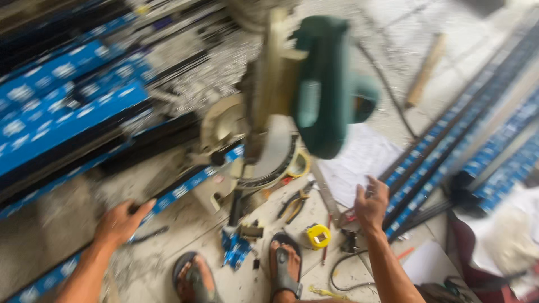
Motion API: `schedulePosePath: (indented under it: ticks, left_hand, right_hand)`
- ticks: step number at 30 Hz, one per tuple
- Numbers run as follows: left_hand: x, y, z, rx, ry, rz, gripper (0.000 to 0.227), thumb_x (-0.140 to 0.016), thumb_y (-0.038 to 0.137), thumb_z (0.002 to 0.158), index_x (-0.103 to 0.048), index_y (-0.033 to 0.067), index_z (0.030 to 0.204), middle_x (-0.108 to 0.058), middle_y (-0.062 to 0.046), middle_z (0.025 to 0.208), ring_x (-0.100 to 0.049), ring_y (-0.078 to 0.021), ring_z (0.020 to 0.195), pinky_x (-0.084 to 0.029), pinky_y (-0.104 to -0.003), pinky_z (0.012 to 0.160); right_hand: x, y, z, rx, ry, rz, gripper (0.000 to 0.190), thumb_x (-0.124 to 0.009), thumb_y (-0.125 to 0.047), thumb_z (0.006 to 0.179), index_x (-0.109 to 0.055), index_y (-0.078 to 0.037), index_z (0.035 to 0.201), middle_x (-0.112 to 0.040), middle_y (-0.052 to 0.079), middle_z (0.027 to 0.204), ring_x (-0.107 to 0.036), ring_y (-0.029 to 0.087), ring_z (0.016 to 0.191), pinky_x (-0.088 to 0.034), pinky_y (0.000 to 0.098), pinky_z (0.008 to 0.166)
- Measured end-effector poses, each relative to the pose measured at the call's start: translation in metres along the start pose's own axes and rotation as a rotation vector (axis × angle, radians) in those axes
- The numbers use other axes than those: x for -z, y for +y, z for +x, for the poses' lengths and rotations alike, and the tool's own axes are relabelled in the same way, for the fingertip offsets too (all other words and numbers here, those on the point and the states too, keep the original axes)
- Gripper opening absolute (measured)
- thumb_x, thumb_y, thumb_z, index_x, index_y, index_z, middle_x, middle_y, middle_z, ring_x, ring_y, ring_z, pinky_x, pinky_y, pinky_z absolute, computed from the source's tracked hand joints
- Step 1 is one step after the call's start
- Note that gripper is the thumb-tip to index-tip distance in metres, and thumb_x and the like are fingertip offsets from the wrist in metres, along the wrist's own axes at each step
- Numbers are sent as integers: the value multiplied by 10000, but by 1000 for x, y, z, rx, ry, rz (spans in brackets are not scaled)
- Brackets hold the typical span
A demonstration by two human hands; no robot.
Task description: The person measures a metal profile using a tape measure and a pencil, then cuts it to length using a miter saw.
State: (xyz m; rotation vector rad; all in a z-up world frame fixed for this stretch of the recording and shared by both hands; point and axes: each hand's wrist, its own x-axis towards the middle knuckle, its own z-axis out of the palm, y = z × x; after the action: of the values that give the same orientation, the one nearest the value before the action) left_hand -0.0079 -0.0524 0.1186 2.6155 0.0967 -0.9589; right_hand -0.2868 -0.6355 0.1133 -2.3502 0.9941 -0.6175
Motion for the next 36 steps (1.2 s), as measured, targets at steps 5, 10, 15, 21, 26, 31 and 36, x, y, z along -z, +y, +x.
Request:
schedulePosePath:
  ticks: [5, 10, 15, 21, 26, 31, 36]
  left_hand:
    - [24, 27, -32, 8, -78, -84, 801, -544, 803, 870, -778, 69, 1092, -773, -203, 1152, -655, -427, 1227, -483, -560, 1077]
    - [27, 28, -32, 15, -154, -130, 840, -499, 814, 887, -777, 54, 1112, -762, -210, 1124, -654, -439, 1207, -490, -595, 1053]
    - [33, 21, -26, -11, -139, -146, 828, -496, 855, 842, -769, 88, 996, -769, -187, 1041, -681, -430, 1145, -505, -553, 987]
    - [-1, -25, 25, -39, -217, -245, 809, -595, 892, 813, -754, 108, 937, -728, -161, 869, -705, -353, 927, -520, -492, 890]
    - [6, -3, -13, -103, -370, -247, 768, -659, 807, 832, -693, 50, 962, -646, -133, 785, -664, -307, 802, -521, -431, 818]
    - [-28, -10, -41, -128, -151, 78, 794, -563, 934, 714, -647, 172, 920, -752, -135, 915, -742, -370, 974, -561, -455, 829]
    - [-68, -30, -45, -670, 737, 240, 713, -532, 891, 814, -581, 179, 823, -565, -11, 637, -673, -195, 598, -543, -382, 555]
  right_hand:
    - [-54, -183, -24, 261, -613, 256, 516, -719, -104, 867, -639, -156, 1374, -772, 139, 953, -750, 347, 919, -563, 473, 869]
    - [-113, -288, -22, 532, -851, 193, 722, -634, -374, 948, -367, -109, 1564, -700, 173, 1136, -735, 363, 877, -554, 571, 791]
    - [-160, -320, -26, 664, -604, -500, 392, -507, -619, 976, -492, -298, 1200, -664, 1, 935, -762, 306, 723, -591, 434, 605]
    - [-154, -320, -15, 1382, -486, -352, 125, -831, -226, 702, -765, -236, 808, -577, -10, 1122, -523, 276, 1200, -403, 443, 995]
    - [-147, -332, -54, 1257, -975, 20, 303, -462, 1, 901, -686, -152, 764, -677, 21, 663, -734, 228, 708, -528, 434, 898]
    - [-187, -288, -90, 1236, -755, 200, 204, -583, -75, 789, -666, -132, 967, -619, 86, 884, -657, 314, 869, -515, 426, 823]
    - [-208, -281, -102, 1273, -674, 183, 609, -808, -390, 763, -627, -66, 1246, -587, 152, 1046, -591, 347, 994, -443, 506, 1028]
